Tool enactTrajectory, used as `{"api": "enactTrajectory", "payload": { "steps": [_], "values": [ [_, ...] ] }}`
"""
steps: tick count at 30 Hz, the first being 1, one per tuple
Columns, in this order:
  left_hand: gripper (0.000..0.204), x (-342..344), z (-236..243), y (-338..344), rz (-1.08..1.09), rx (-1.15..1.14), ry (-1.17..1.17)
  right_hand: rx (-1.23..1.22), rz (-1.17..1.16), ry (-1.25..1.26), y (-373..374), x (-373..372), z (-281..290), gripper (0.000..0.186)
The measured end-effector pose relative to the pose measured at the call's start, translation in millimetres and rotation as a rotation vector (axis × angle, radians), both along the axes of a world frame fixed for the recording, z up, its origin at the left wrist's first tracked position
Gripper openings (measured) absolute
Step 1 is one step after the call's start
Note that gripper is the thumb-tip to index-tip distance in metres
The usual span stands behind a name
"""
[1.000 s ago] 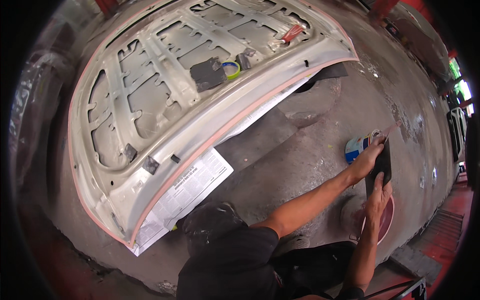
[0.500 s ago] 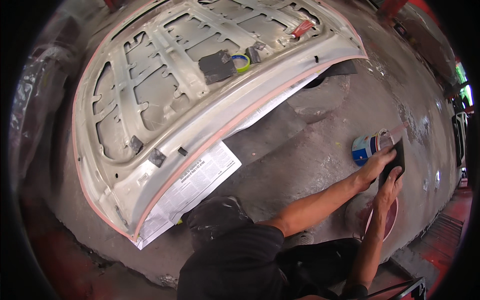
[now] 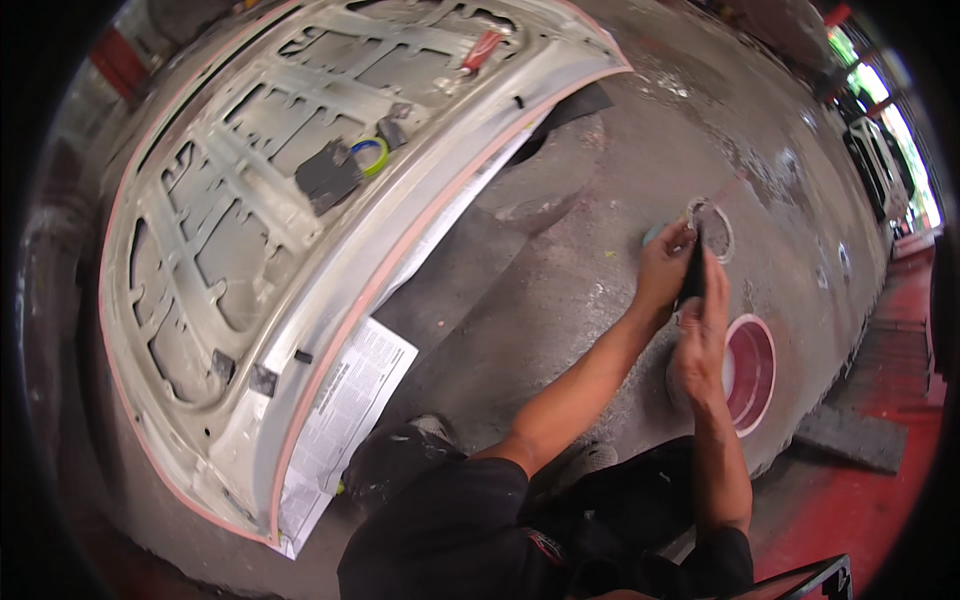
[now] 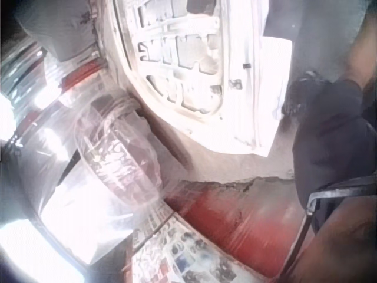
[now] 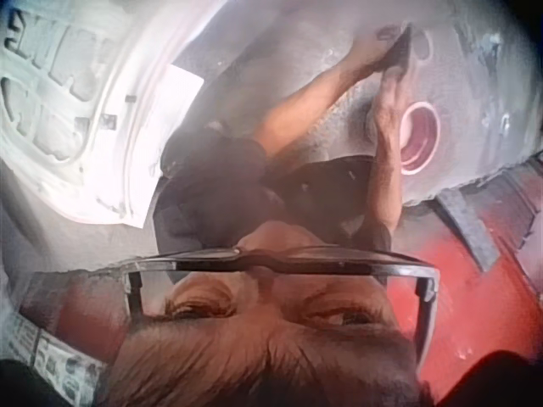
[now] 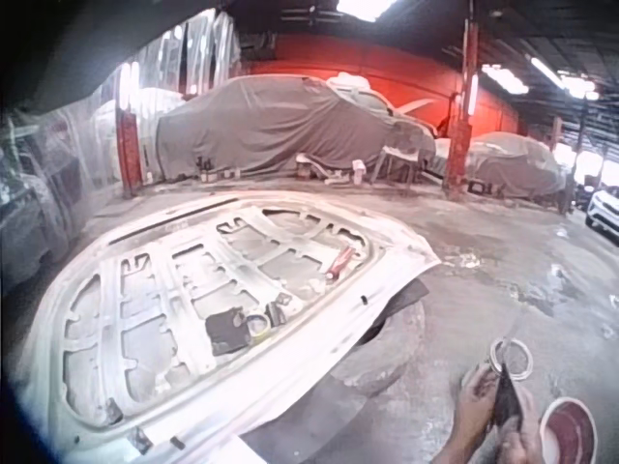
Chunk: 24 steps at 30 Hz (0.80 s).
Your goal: The person applies body filler to a car hood using a putty knife. They scoop the filler from a container, spread it onto the metal surface, and smooth it out to fill imperfections.
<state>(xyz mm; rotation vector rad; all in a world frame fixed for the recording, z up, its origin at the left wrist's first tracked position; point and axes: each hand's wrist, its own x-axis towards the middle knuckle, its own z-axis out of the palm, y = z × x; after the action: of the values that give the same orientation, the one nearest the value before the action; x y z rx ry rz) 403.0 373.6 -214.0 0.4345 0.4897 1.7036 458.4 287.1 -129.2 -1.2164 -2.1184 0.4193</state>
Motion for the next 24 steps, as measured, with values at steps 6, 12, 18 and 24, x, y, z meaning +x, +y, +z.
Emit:
{"api": "enactTrajectory", "payload": {
  "steps": [6,12,18,24],
  "values": [
    [0.069,-18.4,40.2,-23.9,-0.226,-0.013,0.017,-0.008,-0.015,0.128,8.4,9.4,3.8,0.051],
    [0.083,-30.0,37.9,-20.9,-0.141,0.128,0.069,-0.038,0.020,0.208,0.4,5.8,-2.3,0.045],
    [0.055,-8.6,56.7,-35.8,-0.317,0.334,0.317,-0.040,-0.260,0.666,38.2,32.3,-4.2,0.045],
    [0.044,15.1,77.6,-58.8,0.054,0.316,0.961,-0.131,-0.402,0.701,58.4,78.2,-8.5,0.038]
  ]
}}
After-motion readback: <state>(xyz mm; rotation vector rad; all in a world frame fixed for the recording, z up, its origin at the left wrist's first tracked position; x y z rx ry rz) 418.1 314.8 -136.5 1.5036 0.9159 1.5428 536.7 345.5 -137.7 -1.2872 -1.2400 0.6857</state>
